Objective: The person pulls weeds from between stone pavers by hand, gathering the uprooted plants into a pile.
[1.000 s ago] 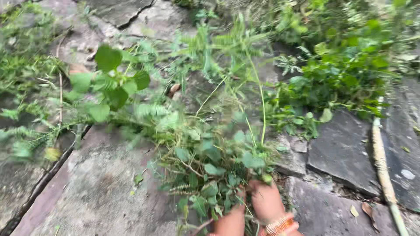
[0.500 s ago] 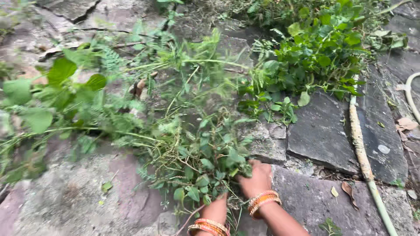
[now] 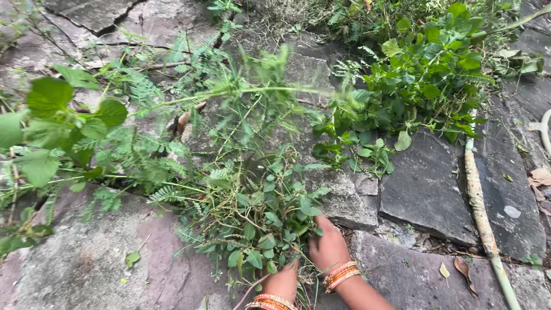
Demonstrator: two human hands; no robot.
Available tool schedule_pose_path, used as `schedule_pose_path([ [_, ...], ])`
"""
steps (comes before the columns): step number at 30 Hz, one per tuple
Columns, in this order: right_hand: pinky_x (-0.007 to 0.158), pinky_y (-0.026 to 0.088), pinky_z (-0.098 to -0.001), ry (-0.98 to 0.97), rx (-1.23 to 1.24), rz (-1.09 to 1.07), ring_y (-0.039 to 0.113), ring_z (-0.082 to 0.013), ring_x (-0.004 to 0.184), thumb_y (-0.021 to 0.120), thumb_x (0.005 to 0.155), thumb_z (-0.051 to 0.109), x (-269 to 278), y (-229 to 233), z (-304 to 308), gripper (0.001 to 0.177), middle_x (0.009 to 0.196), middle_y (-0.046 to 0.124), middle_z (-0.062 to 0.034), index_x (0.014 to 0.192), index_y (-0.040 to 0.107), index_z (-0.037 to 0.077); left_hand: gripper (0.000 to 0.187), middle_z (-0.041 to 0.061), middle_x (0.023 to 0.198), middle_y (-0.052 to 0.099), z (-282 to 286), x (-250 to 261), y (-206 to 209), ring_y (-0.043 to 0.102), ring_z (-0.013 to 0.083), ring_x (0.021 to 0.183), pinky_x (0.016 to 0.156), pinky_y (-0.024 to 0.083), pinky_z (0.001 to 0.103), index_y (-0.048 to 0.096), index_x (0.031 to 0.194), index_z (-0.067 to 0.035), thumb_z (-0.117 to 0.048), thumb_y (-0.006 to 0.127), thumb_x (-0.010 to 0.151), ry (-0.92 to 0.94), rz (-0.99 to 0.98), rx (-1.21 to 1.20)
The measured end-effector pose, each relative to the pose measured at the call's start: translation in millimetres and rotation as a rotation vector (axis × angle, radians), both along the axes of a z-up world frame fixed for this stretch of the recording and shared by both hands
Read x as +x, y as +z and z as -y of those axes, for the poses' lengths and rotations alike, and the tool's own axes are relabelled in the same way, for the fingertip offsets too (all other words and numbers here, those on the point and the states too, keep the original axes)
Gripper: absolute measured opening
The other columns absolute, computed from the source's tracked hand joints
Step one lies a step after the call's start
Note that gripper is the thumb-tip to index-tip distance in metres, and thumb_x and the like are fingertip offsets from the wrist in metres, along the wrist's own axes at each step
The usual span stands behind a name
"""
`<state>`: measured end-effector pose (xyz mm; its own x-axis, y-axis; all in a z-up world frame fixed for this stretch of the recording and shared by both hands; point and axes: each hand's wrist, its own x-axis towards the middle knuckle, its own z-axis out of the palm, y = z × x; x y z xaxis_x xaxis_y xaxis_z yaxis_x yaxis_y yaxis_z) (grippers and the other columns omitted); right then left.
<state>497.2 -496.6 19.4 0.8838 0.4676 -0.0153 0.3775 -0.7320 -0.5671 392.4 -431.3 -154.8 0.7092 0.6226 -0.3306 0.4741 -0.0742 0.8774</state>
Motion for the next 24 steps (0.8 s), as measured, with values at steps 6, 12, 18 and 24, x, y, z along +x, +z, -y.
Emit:
schedule_pose_path([
  [6,0.087,0.055,-0.0479,0.064,-0.115,0.027,0.067,-0.0431,0.100,0.058,0.081,0.002,6,-4,15,0.036,0.103,0.069,-0.0236,0.116,0.051,0.004,0.046,0.010,0.137,0.066,-12,-7,30,0.062,0.0338,0.124,0.107,0.046,0.044,0.064,0.130,-0.019,-0.046,0.064,0.093,-0.068,-0.038,-0.038],
  [12,0.079,0.061,-0.0432,-0.202,0.249,-0.368,0.076,-0.0285,0.085,0.042,0.090,0.005,6,-23,7,0.029,0.096,0.077,-0.0141,0.113,0.058,0.004,0.043,0.018,0.134,0.066,-14,-12,16,0.065,0.0370,0.120,0.111,0.044,0.051,0.051,0.151,-0.029,-0.032,0.036,0.111,-0.719,-0.348,0.260],
  [18,0.077,0.055,-0.0400,-0.118,0.171,-0.319,0.070,-0.0268,0.081,0.052,0.094,0.013,-57,-10,-48,0.027,0.088,0.077,-0.0178,0.106,0.072,-0.001,0.047,0.014,0.148,0.053,-53,-46,46,0.048,0.0335,0.135,0.113,0.037,0.047,0.061,0.136,-0.017,-0.036,0.066,0.093,0.019,0.057,-0.220],
  [24,0.104,0.048,-0.0479,0.298,0.525,0.084,0.065,-0.0426,0.115,0.052,0.094,0.007,-119,41,-155,0.026,0.132,0.064,-0.0306,0.108,0.073,0.001,0.049,0.013,0.149,0.056,-167,-109,118,0.050,0.0301,0.137,0.114,0.037,0.044,0.061,0.140,-0.013,-0.027,0.066,0.093,0.437,0.432,-0.544],
])
